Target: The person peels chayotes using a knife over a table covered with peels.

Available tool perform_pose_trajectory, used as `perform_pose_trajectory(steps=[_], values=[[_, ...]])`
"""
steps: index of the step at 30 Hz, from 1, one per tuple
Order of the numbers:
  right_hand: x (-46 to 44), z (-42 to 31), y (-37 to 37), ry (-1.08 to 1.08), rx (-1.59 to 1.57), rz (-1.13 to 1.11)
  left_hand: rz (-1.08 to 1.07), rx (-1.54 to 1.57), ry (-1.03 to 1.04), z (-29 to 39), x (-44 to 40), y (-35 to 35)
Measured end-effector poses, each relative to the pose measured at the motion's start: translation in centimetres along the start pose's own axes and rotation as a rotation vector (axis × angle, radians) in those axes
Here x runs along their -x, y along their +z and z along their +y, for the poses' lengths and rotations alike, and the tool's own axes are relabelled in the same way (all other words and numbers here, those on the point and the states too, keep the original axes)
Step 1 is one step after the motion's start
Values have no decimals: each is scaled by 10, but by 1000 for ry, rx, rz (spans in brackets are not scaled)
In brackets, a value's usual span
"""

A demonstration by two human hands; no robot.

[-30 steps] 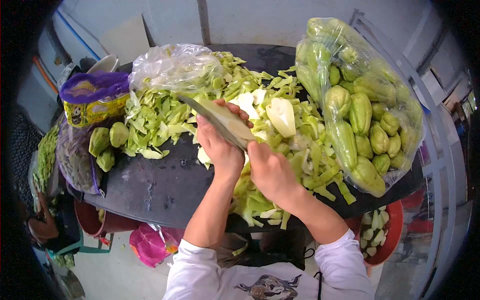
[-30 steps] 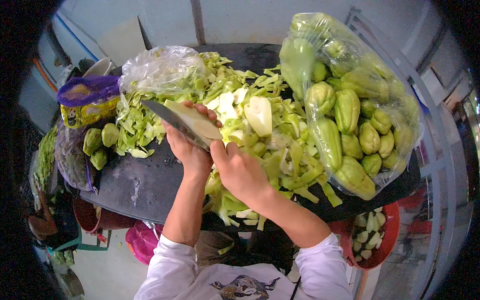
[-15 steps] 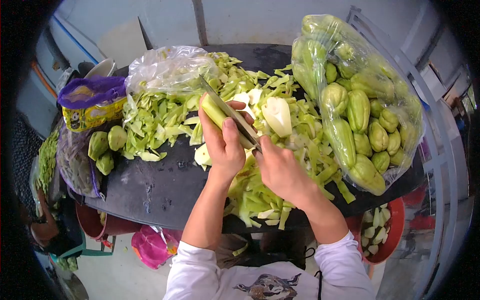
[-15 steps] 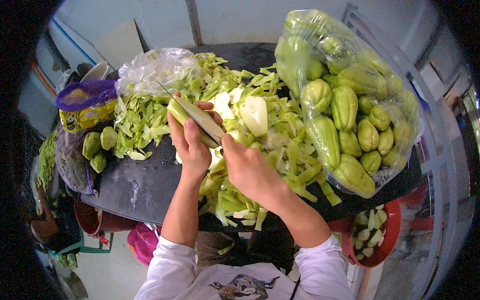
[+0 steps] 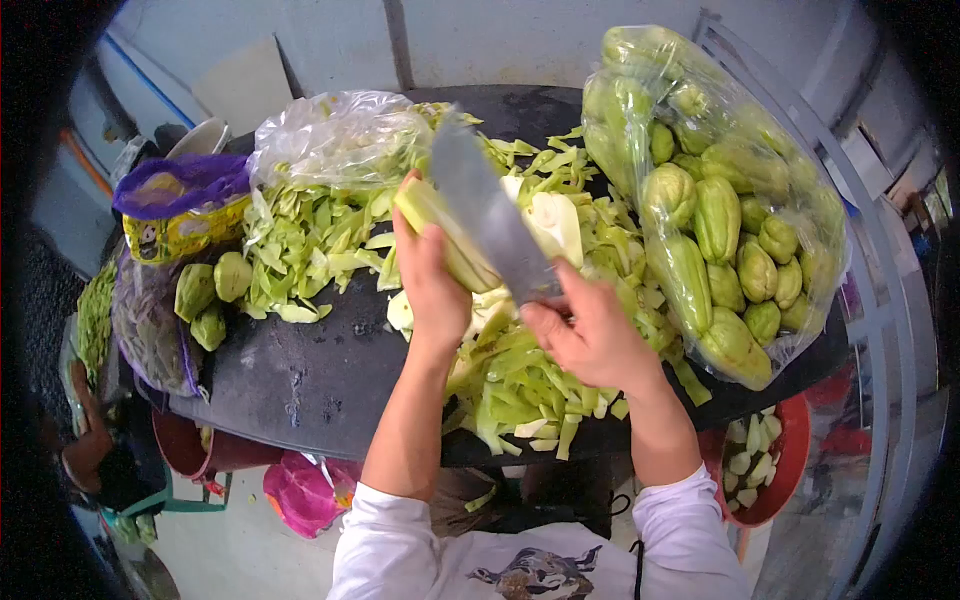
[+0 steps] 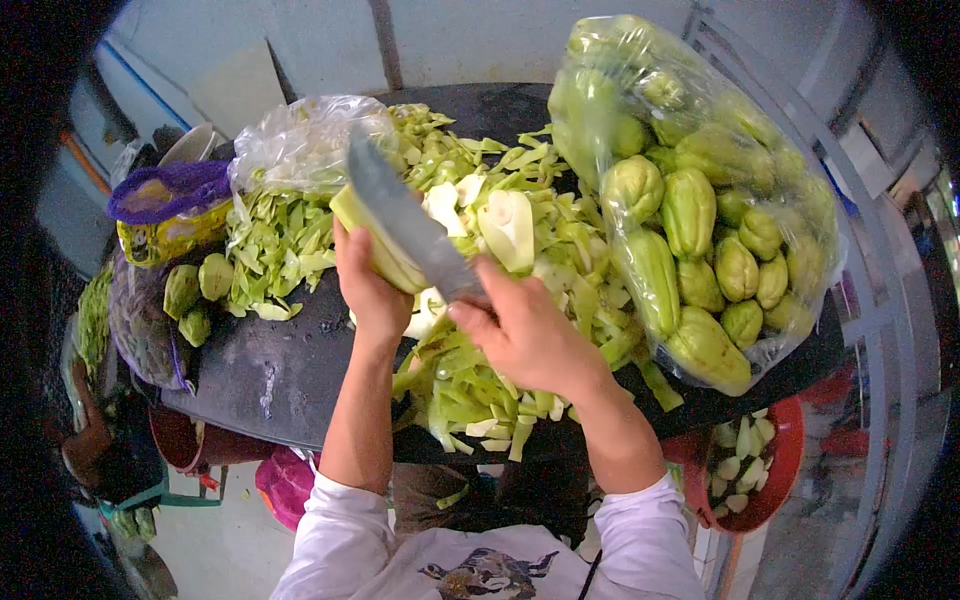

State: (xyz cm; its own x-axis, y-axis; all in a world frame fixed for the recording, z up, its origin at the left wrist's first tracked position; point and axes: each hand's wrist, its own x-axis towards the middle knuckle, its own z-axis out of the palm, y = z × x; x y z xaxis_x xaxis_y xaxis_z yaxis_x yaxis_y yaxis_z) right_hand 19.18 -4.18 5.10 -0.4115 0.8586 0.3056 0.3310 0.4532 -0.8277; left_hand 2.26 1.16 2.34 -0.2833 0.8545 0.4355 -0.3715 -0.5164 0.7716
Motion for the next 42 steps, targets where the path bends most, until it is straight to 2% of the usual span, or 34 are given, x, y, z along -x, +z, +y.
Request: perform_pose_trajectory(steps=[1, 3, 4, 5, 7, 12, 14, 17, 23, 25, 36, 42], values=[[0, 3, 0, -4, -6, -11, 110, 279, -257, 10, 1, 0], [-1, 8, -2, 113, -192, 101, 16, 506, -345, 10, -8, -19], [-2, 8, -4, 164, -183, 79, -30, 643, -356, 9, -10, -28], [-3, 9, -4, 157, -186, 79, -32, 639, -350, 7, -11, -31], [-3, 16, -1, 208, -108, 22, 189, 677, -452, 14, -10, -24], [-3, 23, 9, 186, -81, -11, 281, 667, -422, 22, -10, -18], [-4, 23, 10, 159, -65, -11, 109, 692, -312, 16, -10, -32], [-5, 17, 10, 186, -74, -26, 41, 628, -262, 22, -9, -33], [-4, 15, 12, 175, -71, -71, 144, 630, -263, 34, -8, -20], [-3, 15, 11, 204, -121, -24, 116, 630, -255, 33, -8, -23], [-4, 14, 6, 194, -129, -74, 76, 596, -236, 33, -7, -21], [-3, 15, 5, 208, -109, -124, 146, 596, -255, 32, -7, -22]])
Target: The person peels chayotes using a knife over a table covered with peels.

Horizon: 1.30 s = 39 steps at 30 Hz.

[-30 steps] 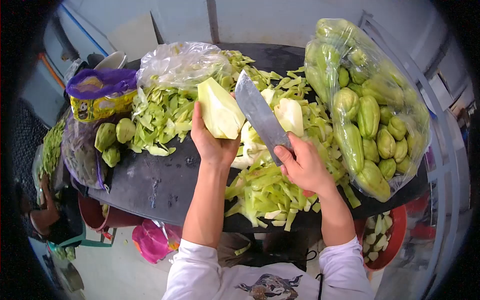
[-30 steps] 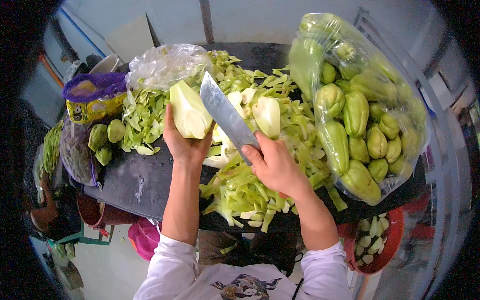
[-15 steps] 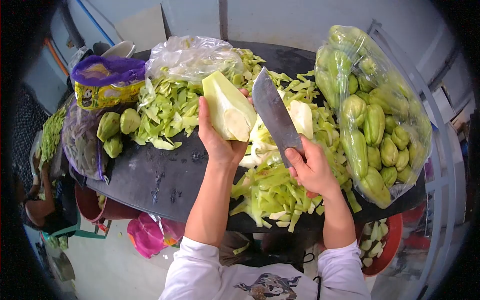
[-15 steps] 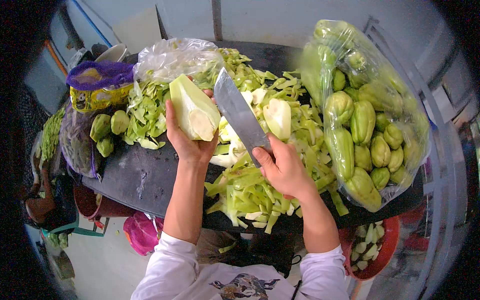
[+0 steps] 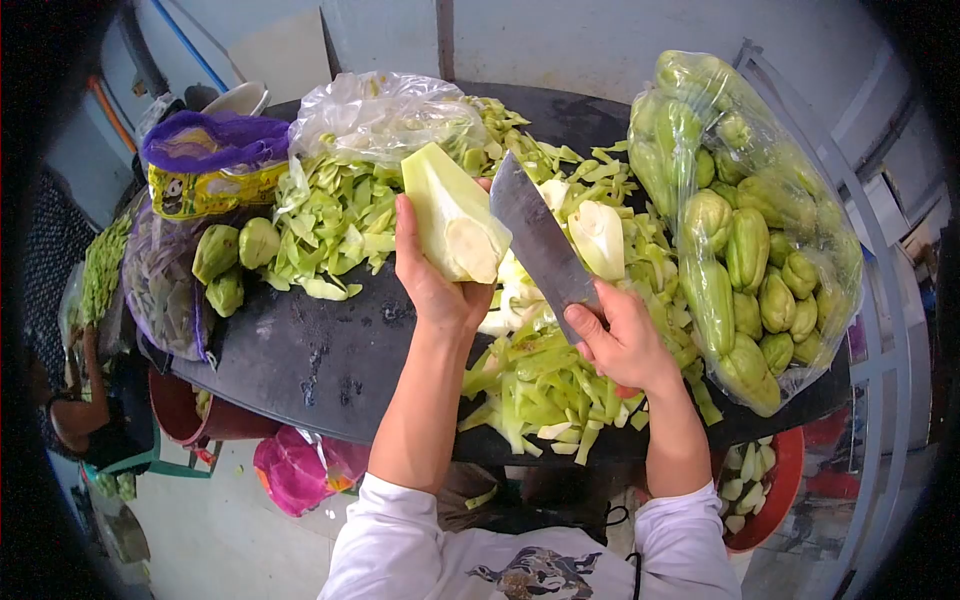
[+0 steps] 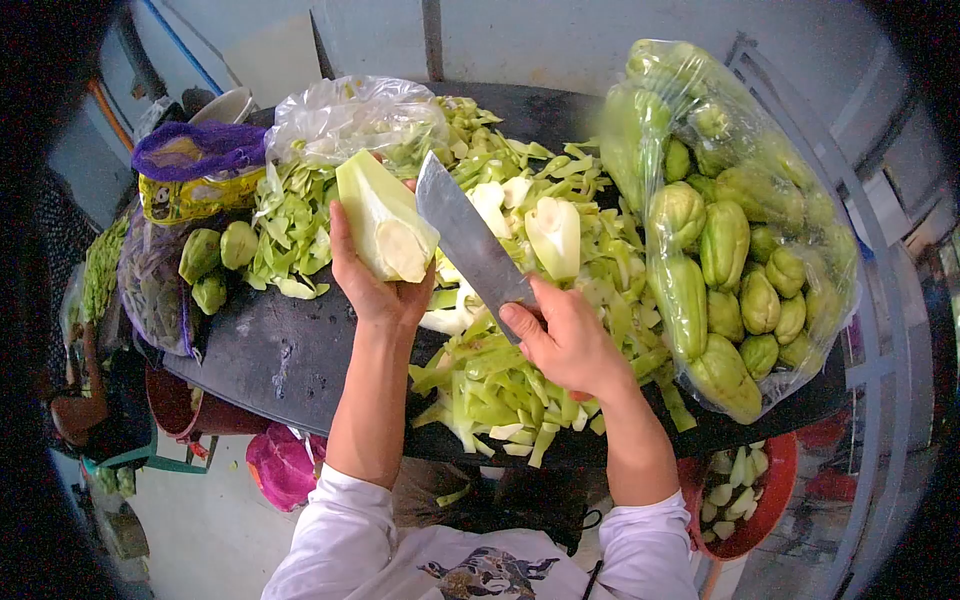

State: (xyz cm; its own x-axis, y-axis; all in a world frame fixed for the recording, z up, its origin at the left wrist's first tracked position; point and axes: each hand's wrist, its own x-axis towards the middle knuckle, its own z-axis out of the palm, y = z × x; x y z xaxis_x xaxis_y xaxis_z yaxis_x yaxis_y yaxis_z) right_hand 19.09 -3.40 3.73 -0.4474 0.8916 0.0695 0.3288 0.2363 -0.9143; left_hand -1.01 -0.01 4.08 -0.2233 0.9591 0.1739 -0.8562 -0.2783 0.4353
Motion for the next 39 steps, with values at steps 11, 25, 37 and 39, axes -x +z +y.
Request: perform_pose_trajectory(steps=[11, 25, 37, 39], values=[[-1, 0, 11, 23, -129, -73, 13, -54, -65, -12, 10, 2], [-3, 0, 32, -46, -343, 28, 37, -138, -157, -40, 26, 3], [0, -4, 8, 85, -405, 36, 174, -551, 292, -44, 4, 2], [-1, -2, 3, 58, -439, 51, 118, -292, 20, -25, -3, -8]])
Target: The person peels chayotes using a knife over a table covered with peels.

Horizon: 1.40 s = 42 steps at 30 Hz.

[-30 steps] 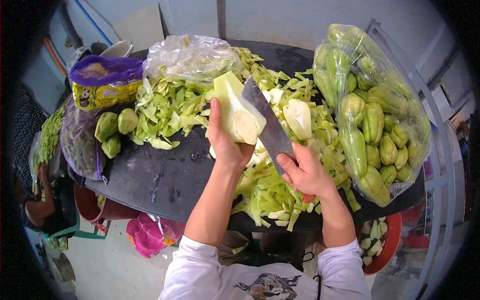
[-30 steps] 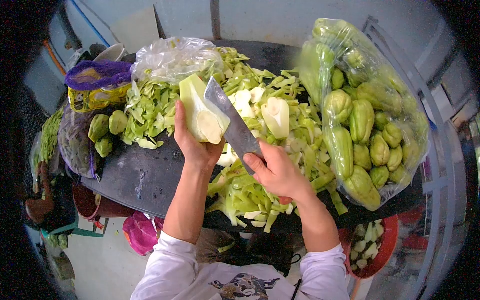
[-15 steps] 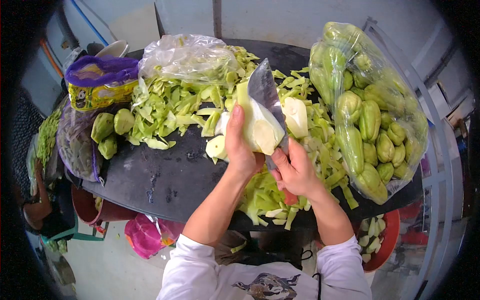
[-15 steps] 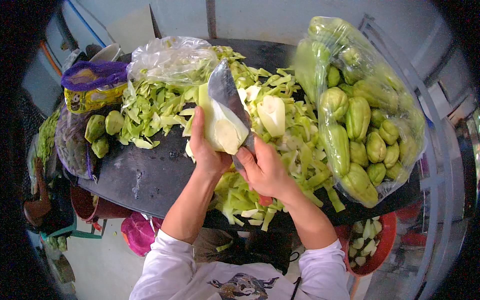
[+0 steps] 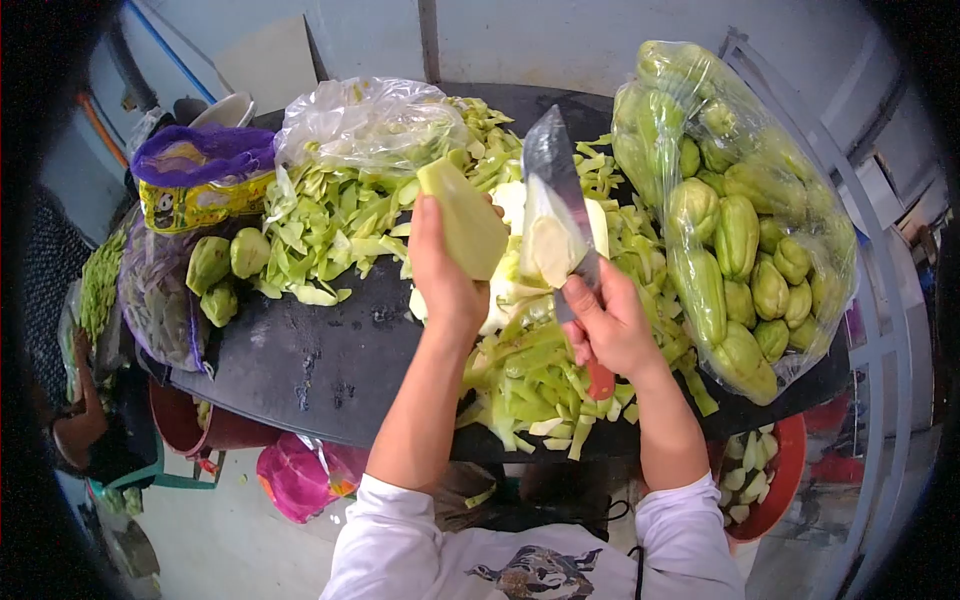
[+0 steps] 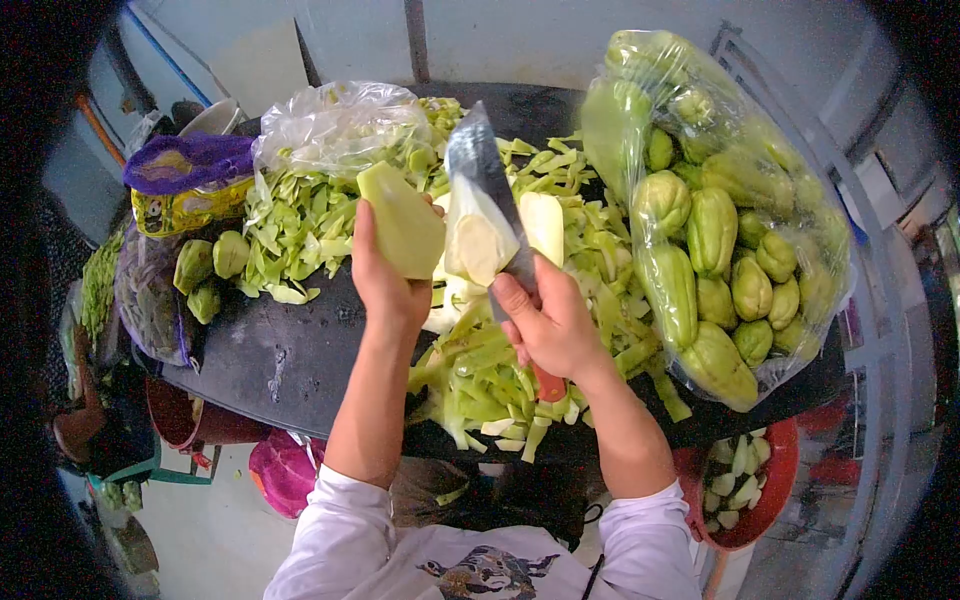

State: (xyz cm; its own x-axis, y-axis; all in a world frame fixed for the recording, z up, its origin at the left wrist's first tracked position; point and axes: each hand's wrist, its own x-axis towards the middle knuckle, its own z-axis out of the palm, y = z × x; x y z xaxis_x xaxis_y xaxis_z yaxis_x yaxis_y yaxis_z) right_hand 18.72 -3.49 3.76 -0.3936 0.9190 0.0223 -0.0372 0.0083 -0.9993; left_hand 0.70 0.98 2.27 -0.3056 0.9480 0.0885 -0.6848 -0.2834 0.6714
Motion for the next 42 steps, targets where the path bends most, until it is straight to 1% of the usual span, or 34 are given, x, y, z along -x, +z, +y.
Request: perform_pose_trajectory(steps=[1, 2, 3, 4, 5, 6, 7, 8, 10, 12, 14, 15, 16, 17, 18, 20, 22, 23, 24, 26, 28, 29, 30, 31, 32, 34, 35, 36, 38, 39, 40, 42], values=[[-1, 0, -2, -17, 84, 71, 65, 134, -161, 11, 2, 5], [-2, 0, -6, -33, 169, 143, -21, 225, -197, 13, -1, -2], [-9, 7, -8, -242, 386, 246, -44, 280, -220, 13, -3, -5], [-11, 10, -12, -242, 387, 244, -67, 335, -243, 13, -5, -7], [-12, 11, -15, -274, 509, 323, -66, 335, -242, 12, -5, -9], [-13, 9, -16, -304, 632, 403, -113, 374, -263, 11, -6, -11], [-13, 5, -19, -275, 627, 388, -162, 413, -285, 10, -6, -12], [-12, 5, -20, -278, 630, 390, -166, 415, -285, 9, -6, -11], [-12, 5, -20, -360, 573, 467, -198, 524, -354, 8, -3, -10], [-13, 4, -18, -402, 576, 461, -176, 495, -344, 8, -1, -7], [-12, 3, -17, -440, 579, 463, -122, 468, -378, 6, 0, -5], [-10, 3, -16, -372, 587, 449, -172, 487, -381, 6, -2, -7], [-9, 2, -16, -304, 595, 437, -176, 486, -385, 4, -2, -7], [-11, 8, -18, -306, 596, 443, -125, 483, -393, 3, -2, -5], [-15, 15, -18, -342, 500, 428, -75, 481, -402, 3, -2, -2], [-13, 18, -22, -381, 409, 421, -80, 502, -421, -2, -1, -3], [-4, 1, -14, -244, 428, 415, -86, 520, -443, -7, 4, -2], [-4, 5, -14, -248, 333, 376, -90, 424, -397, -12, 9, 1], [-5, 9, -11, -254, 337, 390, -99, 330, -350, -15, 13, 4], [-4, 8, 0, -378, 231, 370, -131, 282, -384, -23, 20, 8], [-2, -2, 7, -435, 249, 375, -238, 136, -413, -15, 35, 19], [-3, -1, 9, -473, 255, 413, -263, 140, -420, -15, 39, 22], [-2, 1, 8, -509, 259, 455, -347, 151, -438, -17, 41, 23], [0, 2, 5, -451, 146, 419, -433, 163, -458, -18, 43, 25], [5, 1, 4, -461, 157, 449, -462, 167, -474, -17, 44, 27], [21, 1, 3, -517, -6, 497, -622, 207, -514, -16, 47, 28], [29, 0, -2, -552, 71, 542, -639, 160, -516, -14, 51, 29], [37, 14, -14, -551, 27, 562, -664, 167, -536, -12, 53, 29], [59, 17, -29, -448, -243, 543, -777, -11, -564, -11, 59, 31], [71, 12, -29, -368, -439, 537, -794, -33, -580, -10, 66, 36], [82, 16, -33, -383, -430, 572, -825, -27, -602, -12, 71, 37], [104, 27, -46, -378, -625, 546, -985, -147, -609, -16, 74, 34]])
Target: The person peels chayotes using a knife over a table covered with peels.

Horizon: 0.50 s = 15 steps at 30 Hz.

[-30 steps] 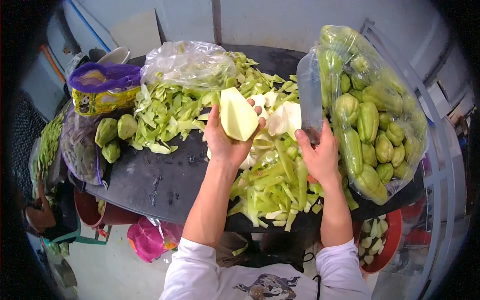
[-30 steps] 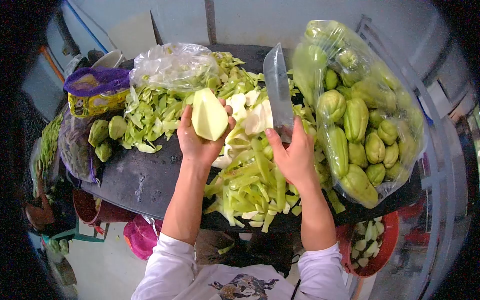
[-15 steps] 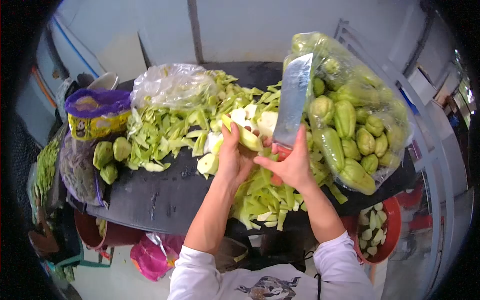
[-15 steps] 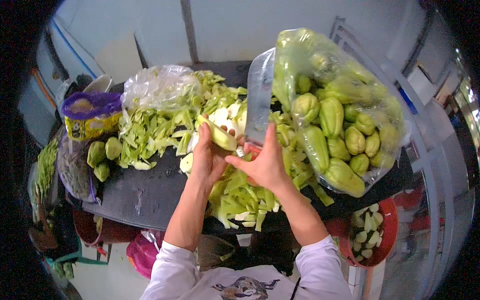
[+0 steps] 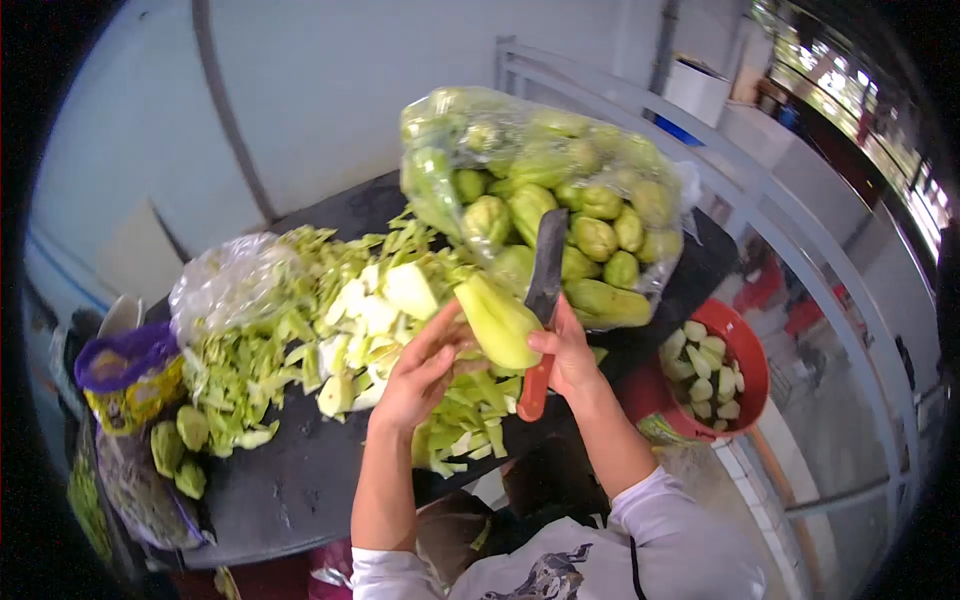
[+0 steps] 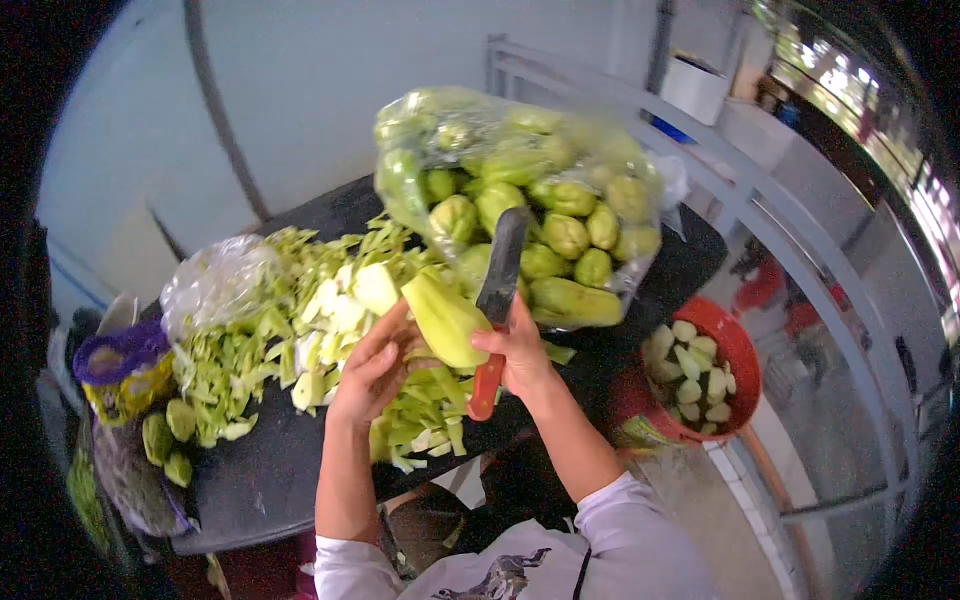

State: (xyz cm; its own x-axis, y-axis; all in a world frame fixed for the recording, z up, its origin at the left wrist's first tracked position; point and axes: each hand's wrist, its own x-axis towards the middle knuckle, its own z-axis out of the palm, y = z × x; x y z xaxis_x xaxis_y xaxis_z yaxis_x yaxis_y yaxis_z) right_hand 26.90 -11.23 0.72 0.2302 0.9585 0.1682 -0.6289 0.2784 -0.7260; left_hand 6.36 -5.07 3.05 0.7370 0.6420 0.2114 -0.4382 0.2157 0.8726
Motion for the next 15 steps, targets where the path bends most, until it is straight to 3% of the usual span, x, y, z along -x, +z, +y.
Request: perform_pose_trajectory(steps=[2, 4, 7, 8, 10, 11, 13, 15], values=[[22, -19, -16, -29, -40, 39, -100, -22, -31, -4, -1, -2], [48, -50, -42, -147, -27, 57, 52, -175, -31, 2, 1, -4], [91, -105, -95, -477, 99, 500, 333, -345, 32, 9, -1, -15], [103, -123, -117, -603, 160, 556, 411, -380, 58, 14, -1, -15], [121, -152, -155, -718, 360, 833, 452, -302, 123, 17, -1, -31], [138, -157, -192, -718, 365, 845, 458, -259, 158, 20, -1, -31], [158, -157, -290, -768, 675, 1179, 480, -295, 169, 24, -2, -38], [183, -137, -351, -734, 489, 1177, 512, -325, 183, 24, -4, -42]])
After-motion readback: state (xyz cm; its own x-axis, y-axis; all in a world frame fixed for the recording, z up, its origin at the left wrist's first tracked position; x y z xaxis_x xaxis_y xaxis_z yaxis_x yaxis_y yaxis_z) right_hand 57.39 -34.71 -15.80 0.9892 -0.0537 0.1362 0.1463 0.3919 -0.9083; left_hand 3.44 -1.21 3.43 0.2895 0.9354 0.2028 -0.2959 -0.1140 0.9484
